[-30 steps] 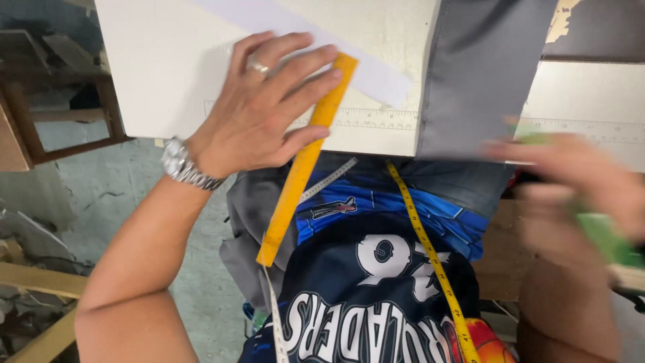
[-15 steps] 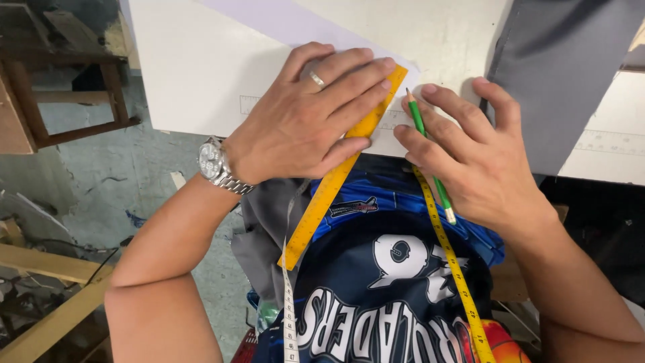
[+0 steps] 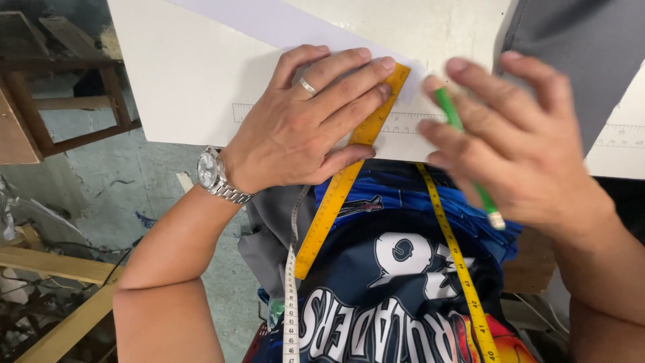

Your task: Measuring, marking, and cutting white elastic strips to specific lengths using a ruler and scissors at a workbench.

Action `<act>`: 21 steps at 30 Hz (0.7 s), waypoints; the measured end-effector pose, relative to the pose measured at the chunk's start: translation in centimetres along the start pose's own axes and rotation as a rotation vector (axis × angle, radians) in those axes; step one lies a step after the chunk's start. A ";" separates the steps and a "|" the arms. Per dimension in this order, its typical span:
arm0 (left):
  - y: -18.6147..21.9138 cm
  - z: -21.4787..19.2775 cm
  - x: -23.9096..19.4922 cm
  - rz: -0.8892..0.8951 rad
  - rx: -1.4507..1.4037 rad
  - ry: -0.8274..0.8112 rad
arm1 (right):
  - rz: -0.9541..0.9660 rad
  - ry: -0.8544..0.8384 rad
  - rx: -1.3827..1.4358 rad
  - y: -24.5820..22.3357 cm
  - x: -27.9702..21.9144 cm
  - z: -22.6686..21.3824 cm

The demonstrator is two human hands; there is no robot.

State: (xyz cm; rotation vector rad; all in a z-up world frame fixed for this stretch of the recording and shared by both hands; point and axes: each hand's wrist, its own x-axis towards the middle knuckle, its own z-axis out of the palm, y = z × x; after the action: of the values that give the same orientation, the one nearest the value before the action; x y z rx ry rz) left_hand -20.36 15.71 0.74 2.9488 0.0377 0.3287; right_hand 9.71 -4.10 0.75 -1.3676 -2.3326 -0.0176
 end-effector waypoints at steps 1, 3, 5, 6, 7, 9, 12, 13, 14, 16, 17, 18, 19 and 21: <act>0.0 -0.1 0.2 -0.005 0.000 0.008 | -0.036 -0.050 -0.020 -0.1 -0.1 0.5; -0.1 -0.3 0.1 0.011 0.009 -0.008 | -0.047 -0.054 -0.057 -1.3 1.0 0.6; -0.2 -0.1 0.1 0.020 0.017 -0.024 | -0.063 -0.061 -0.089 -1.6 0.8 -0.1; -0.3 0.1 0.1 0.020 0.006 -0.017 | -0.066 0.050 0.020 -1.3 0.0 -0.9; -0.2 0.1 -0.2 0.016 -0.005 -0.015 | -0.071 0.164 0.135 -1.1 -0.6 -1.5; -0.2 0.1 -0.2 0.012 -0.018 -0.007 | 0.010 0.152 0.176 -0.5 -2.5 -1.0; -0.2 0.1 -0.1 0.018 -0.022 -0.007 | 0.151 0.159 0.277 -0.7 -2.6 -1.5; -0.2 0.1 -0.1 0.017 -0.012 -0.021 | 0.205 0.180 0.350 -1.0 -2.1 -1.7; -0.2 0.1 -0.1 0.018 -0.016 -0.021 | 0.208 0.178 0.351 -0.9 -2.3 -1.8; -0.3 0.2 -0.1 0.020 -0.038 -0.011 | 0.325 0.185 0.490 -0.8 -2.8 -1.9; -0.3 0.2 -0.1 0.023 -0.038 -0.010 | 0.327 0.186 0.488 -1.1 -2.4 -1.9; -0.3 0.2 -0.1 0.026 -0.032 -0.012 | 0.441 0.211 0.567 -1.4 -2.1 -2.1; -0.3 0.2 -0.1 0.029 -0.025 -0.012 | 0.554 0.234 0.646 -1.7 -1.7 -2.2; -0.3 0.1 -0.1 0.032 -0.016 -0.003 | 0.574 0.168 0.669 -1.0 -0.4 -3.4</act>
State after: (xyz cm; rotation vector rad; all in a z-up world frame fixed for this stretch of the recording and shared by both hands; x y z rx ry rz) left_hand -20.41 15.95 0.59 2.9372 -0.0131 0.3268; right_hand 10.26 -5.72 3.93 -1.5196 -1.5158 0.7165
